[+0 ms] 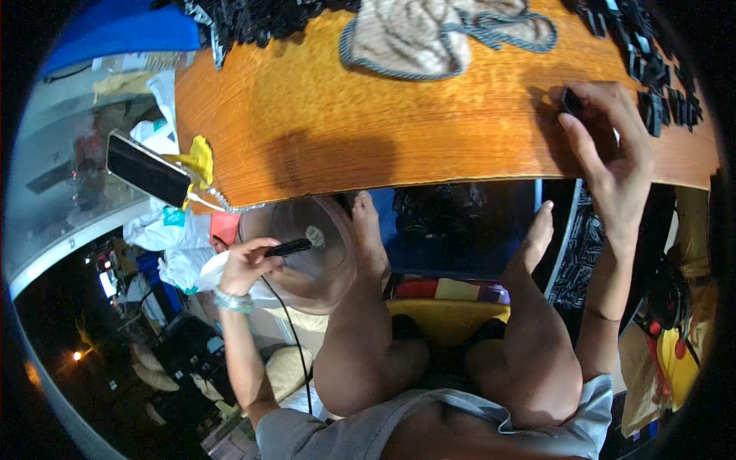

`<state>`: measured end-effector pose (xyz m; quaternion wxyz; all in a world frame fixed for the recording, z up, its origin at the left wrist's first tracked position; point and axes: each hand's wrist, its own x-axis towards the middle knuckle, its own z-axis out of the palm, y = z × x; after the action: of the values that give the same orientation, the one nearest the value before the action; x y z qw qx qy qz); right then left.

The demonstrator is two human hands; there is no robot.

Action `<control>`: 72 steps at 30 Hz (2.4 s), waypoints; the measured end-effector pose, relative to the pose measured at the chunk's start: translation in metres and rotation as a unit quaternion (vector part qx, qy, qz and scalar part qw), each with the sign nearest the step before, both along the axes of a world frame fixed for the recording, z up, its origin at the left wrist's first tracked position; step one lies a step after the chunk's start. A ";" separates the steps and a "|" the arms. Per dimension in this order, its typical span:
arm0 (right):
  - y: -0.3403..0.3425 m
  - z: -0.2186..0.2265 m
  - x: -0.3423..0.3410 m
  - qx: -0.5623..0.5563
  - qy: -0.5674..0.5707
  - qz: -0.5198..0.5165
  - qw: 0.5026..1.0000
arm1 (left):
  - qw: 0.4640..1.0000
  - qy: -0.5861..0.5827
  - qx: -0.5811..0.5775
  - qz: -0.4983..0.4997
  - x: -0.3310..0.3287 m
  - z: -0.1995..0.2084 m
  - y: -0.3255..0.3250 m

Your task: The person assembles plastic components by taking plastic pieces from a pile on the table, wiping them with a cloth, and fitting the pieces together by hand.

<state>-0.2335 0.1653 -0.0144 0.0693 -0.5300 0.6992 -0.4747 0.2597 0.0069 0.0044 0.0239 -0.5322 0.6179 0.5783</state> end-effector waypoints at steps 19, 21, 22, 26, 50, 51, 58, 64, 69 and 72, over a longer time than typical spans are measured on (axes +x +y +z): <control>-0.001 -0.024 0.005 -0.031 -0.208 -0.031 0.977 | 0.973 -0.229 -0.009 -0.012 0.079 -0.159 0.007; 0.008 -0.027 -0.005 -0.044 -0.231 0.000 0.972 | 0.998 -0.034 0.035 0.041 -0.009 -0.089 0.021; 0.006 -0.025 0.000 -0.054 -0.253 0.023 0.966 | 0.997 0.046 0.037 0.053 -0.031 -0.059 0.026; 0.013 -0.001 0.011 0.062 0.016 -0.025 0.998 | 0.972 0.224 -0.057 -0.038 -0.120 0.011 0.034; -0.006 -0.007 -0.001 0.000 -0.059 0.102 0.993 | 0.874 0.263 -0.361 -0.189 -0.312 -0.025 0.011; -0.007 -0.007 0.000 -0.019 -0.024 0.127 0.991 | 0.876 0.280 -0.345 -0.188 -0.313 -0.025 0.014; -0.005 -0.010 0.011 0.002 -0.024 0.110 0.994 | 0.873 0.266 -0.326 -0.246 -0.313 -0.018 0.003; 0.001 0.004 -0.004 -0.028 0.001 0.186 0.982 | 0.827 0.232 -0.445 -0.254 -0.350 0.016 -0.035; -0.041 0.004 -0.053 -0.011 0.261 -0.147 0.954 | 0.701 0.243 -0.628 -0.234 -0.424 0.008 -0.054; -0.050 -0.002 -0.069 0.096 0.376 -0.149 0.909 | 0.709 0.198 -0.627 -0.254 -0.436 0.004 -0.062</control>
<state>-0.3027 0.1153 -0.0162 -0.2200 -0.5495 0.7867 -0.1752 -0.1766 -0.0547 0.0085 -0.2922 -0.1209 0.9409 0.1214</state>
